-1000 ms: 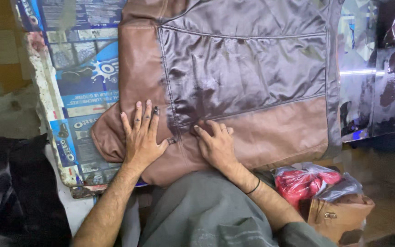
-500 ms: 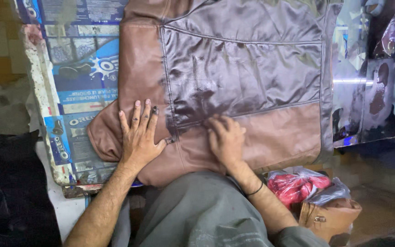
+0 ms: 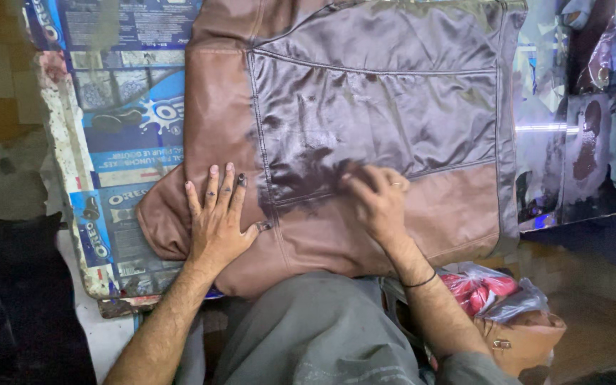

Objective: The person applies dark dye to a brown leather jacket laid on a work table, rubbing the dye in with a sponge over the front panels. They pour more dye from a bottle onto the sponge, reposition the jacket, and continue working the dye across the surface by hand.

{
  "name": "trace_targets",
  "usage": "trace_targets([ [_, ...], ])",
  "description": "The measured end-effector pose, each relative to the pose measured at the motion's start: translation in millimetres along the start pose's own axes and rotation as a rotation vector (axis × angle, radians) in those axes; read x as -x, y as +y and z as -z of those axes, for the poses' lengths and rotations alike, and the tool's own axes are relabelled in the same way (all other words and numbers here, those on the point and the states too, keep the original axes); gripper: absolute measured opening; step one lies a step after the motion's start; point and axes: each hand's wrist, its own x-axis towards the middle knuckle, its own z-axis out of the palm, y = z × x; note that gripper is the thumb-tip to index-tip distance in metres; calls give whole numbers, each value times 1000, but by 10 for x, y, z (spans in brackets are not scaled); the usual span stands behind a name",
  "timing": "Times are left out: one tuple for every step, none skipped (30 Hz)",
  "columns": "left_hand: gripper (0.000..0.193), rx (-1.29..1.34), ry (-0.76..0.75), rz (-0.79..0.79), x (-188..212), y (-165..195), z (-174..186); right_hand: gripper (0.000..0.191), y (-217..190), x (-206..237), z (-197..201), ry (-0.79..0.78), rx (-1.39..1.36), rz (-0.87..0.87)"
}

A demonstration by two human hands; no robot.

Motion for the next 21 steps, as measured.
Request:
trace_targets([
  [103,-1,1,2,-6,-1,0,38,-5,-15,-23,-71,-60,163],
  [103,-8,-1,-2,-9,-3,2,41,26,-46,-37,-70,-18,112],
  [103,-13,-6,-2,-10,-3,3,43,78,-81,-43,-72,20,64],
  [102,-17,-11,3,-4,-2,6,46,149,-129,-51,-77,57,18],
  [102,-24,-12,8,0,-2,9,41,230,-181,-56,-37,71,-82],
  [101,-29,-15,11,2,-2,11,37,283,-222,-70,3,87,-184],
  [100,-34,-17,9,4,-1,14,33,332,-262,-77,45,106,-291],
  [101,-28,-16,8,-4,-2,16,34,345,-285,-85,31,85,-198],
  [101,-21,-14,9,-7,-1,21,36,356,-315,-91,16,64,-105],
  [101,-13,-16,6,-10,1,24,37,359,-341,-91,-1,44,-17],
  [102,1,-13,0,-16,1,28,39,349,-365,-90,-29,35,39],
  [103,13,-8,-6,-22,3,32,41,351,-395,-80,-55,26,97],
  [104,27,-4,-6,-24,6,36,42,347,-419,-71,-85,15,159],
  [103,19,-7,-6,-25,7,41,39,358,-445,-56,-59,72,64],
  [102,14,-12,0,-26,10,44,36,372,-467,-40,-37,125,-27],
  [101,9,-19,6,-19,14,48,33,389,-481,-27,-17,179,-119],
  [101,3,-18,9,-18,16,51,36,412,-489,-13,-32,145,-88],
  [100,-3,-15,12,-19,18,53,38,425,-485,-4,-46,113,-56],
  [100,-7,-17,13,-15,23,53,41,448,-478,8,-64,80,-27],
  [101,7,-19,13,-11,26,54,41,458,-462,15,-91,72,42],
  [102,18,-14,8,-16,28,53,42,470,-448,23,-109,67,111],
])
